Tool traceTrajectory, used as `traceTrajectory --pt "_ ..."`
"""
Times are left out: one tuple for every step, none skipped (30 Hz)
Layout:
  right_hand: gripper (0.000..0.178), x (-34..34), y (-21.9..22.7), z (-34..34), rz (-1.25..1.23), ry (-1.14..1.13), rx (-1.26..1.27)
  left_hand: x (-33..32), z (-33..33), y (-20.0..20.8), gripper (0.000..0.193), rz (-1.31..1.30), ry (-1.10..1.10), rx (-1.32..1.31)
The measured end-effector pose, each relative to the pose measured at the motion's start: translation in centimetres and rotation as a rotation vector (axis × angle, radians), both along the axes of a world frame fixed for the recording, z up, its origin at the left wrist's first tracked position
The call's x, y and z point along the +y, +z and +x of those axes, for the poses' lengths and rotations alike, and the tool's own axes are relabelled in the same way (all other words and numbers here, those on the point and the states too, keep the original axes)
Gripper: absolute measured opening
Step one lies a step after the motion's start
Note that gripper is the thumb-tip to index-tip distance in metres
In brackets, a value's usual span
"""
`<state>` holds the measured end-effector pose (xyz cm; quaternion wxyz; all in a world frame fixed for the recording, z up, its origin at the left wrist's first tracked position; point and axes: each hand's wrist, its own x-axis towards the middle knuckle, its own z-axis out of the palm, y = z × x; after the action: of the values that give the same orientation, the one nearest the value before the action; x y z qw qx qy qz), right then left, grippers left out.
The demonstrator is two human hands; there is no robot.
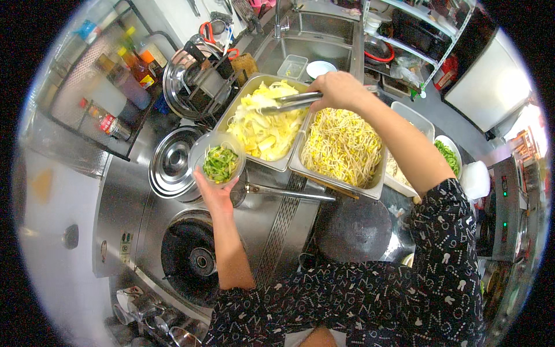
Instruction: The person assembles multiple noodle bowls by adding bean sprouts, enoki mushrooms, and sliced egg from stainless steel trays into small plastic containers using tongs. They then move to a separate station and add a spoonful of chili oil to a small container.
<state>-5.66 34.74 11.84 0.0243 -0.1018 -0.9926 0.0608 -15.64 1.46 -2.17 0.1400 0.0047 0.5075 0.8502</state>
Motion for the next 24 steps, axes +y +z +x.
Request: traceTrajectory --pt "0.045 0.5 1.1 0.2 -0.027 -0.009 0.021 0.8 -0.4 0.1 0.075 -0.02 0.007 -0.017" --pt "0.047 0.8 1.9 0.5 -0.044 -0.046 0.052 1.6 -0.8 0.2 0.074 -0.045 0.028 -0.032" --pt "0.048 1.2 2.8 0.7 -0.051 -0.018 0.065 2.3 -1.0 0.3 0.074 -0.05 0.037 -0.048" --pt "0.049 1.5 3.3 0.7 -0.036 -0.036 0.058 3.0 -1.3 0.4 0.074 -0.056 0.046 -0.064" --pt "0.049 1.7 3.7 0.7 -0.038 -0.002 0.094 3.6 -1.5 0.6 0.074 -0.061 0.055 -0.08" --pt "0.049 1.9 3.8 0.6 -0.014 -0.017 0.081 4.1 -1.7 0.7 0.074 -0.064 0.071 -0.089" --pt "0.049 2.0 3.8 0.5 0.006 -0.016 0.07 4.4 -1.8 0.9 0.075 -0.069 0.086 -0.095" --pt "0.049 2.1 3.5 0.4 0.02 0.005 0.069 4.7 -2.0 1.1 0.075 -0.068 0.097 -0.095" --pt "0.049 2.2 3.2 0.3 -0.007 -0.022 0.031 4.8 -2.1 1.2 0.075 -0.056 0.115 -0.087" --pt "0.048 2.3 2.9 0.2 -0.04 -0.03 0.004 4.9 -2.2 1.3 0.077 -0.056 0.109 -0.094" --pt "0.048 2.3 2.7 0.2 -0.058 -0.056 -0.019 5.0 -2.3 1.4 0.077 -0.074 0.097 -0.09" --pt "0.048 2.4 2.7 0.4 -0.08 -0.041 -0.006 5.0 -2.4 1.5 0.077 -0.087 0.092 -0.082" --pt "0.047 2.4 2.9 0.6 -0.113 -0.028 0.019 5.1 -2.5 1.5 0.077 -0.095 0.088 -0.065" --pt "0.047 2.5 3.4 0.9 -0.136 -0.028 0.05 5.2 -2.6 1.5 0.078 -0.114 0.084 -0.057" --pt "0.047 2.4 4.1 1.3 -0.172 0.003 0.096 5.4 -2.6 1.5 0.078 -0.129 0.081 -0.04" --pt "0.047 2.3 4.9 1.5 -0.206 0.011 0.111 5.7 -2.7 1.4 0.079 -0.145 0.082 -0.024" --pt "0.05 2.1 5.8 1.9 -0.252 0.023 0.146 6.0 -2.8 1.4 0.079 -0.142 0.065 -0.029" --pt "0.052 1.7 6.6 2.1 -0.34 -0.055 0.145 6.5 -3.0 1.3 0.08 -0.139 0.053 -0.035" --pt "0.054 1.2 7.4 2.3 -0.443 -0.117 0.113 6.9 -3.1 1.2 0.081 -0.132 0.04 -0.035" --pt "0.053 0.5 7.9 2.3 -0.452 -0.101 0.118 7.3 -3.2 1.1 0.086 -0.129 0.013 -0.028" --pt "0.053 -0.3 8.0 2.0 -0.408 -0.05 0.07 7.8 -3.3 1.0 0.087 -0.095 -0.019 -0.041" --pt "0.053 -1.0 8.0 1.6 -0.354 -0.009 0.035 8.1 -3.4 0.9 0.088 -0.06 -0.05 -0.054" --pt "0.053 -1.8 7.8 1.1 -0.259 -0.04 -0.011 8.4 -3.4 0.8 0.089 -0.021 -0.083 -0.067" --pt "0.056 -2.4 7.4 0.9 -0.171 0.068 0.003 8.6 -3.5 0.8 0.09 -0.006 -0.101 -0.078"
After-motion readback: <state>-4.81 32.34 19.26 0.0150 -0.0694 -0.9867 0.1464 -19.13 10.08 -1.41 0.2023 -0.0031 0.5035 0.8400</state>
